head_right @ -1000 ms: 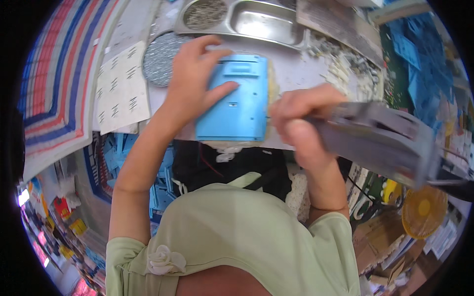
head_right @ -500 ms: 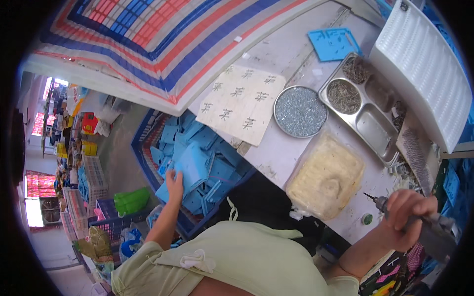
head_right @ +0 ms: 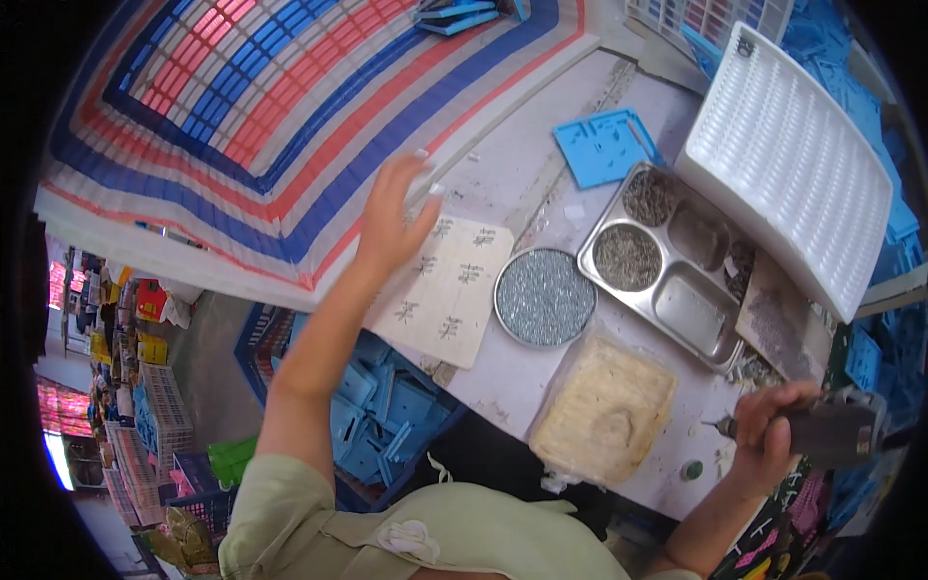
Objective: Assemble and solder components inside a small blue plastic electronic device casing.
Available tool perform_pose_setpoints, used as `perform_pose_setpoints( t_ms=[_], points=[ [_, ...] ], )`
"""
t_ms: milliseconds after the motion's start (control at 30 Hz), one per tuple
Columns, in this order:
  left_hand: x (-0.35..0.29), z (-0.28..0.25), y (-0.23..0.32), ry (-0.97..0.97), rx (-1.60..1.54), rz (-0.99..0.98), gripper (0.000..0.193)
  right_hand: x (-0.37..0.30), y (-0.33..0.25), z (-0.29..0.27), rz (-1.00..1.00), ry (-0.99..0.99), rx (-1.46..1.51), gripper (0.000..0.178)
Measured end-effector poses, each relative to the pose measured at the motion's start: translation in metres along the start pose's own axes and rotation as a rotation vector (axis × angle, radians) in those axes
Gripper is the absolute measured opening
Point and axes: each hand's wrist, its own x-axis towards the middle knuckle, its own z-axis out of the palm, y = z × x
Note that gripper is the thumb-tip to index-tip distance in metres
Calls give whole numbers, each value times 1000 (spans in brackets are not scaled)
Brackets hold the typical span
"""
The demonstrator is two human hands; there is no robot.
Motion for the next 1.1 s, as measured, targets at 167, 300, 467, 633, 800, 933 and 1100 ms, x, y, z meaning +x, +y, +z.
perform_pose_setpoints(
  t_ms=[167,300,467,633,800,933,1100],
  points=[
    [179,75,-146,-192,610,-213,49,-3,-17,-36,37,119,-161,42],
    [255,116,-203,-422,715,-494,46,-9,-20,-57,61,295,-313,41],
    [280,167,-283,-493,1075,-330,41,-24,-20,-78,39,413,-458,37],
    [287,182,-314,-405,1025,-410,45,-19,-20,-69,63,397,-476,39],
    [283,185,-307,-466,1047,-284,49,-15,-25,-61,91,326,-447,41],
    [270,168,-317,-335,1026,-47,36,-5,-16,-52,60,359,-413,44],
    [286,146,-301,-98,973,-102,28,-10,-24,-61,74,298,-412,41]
  ],
)
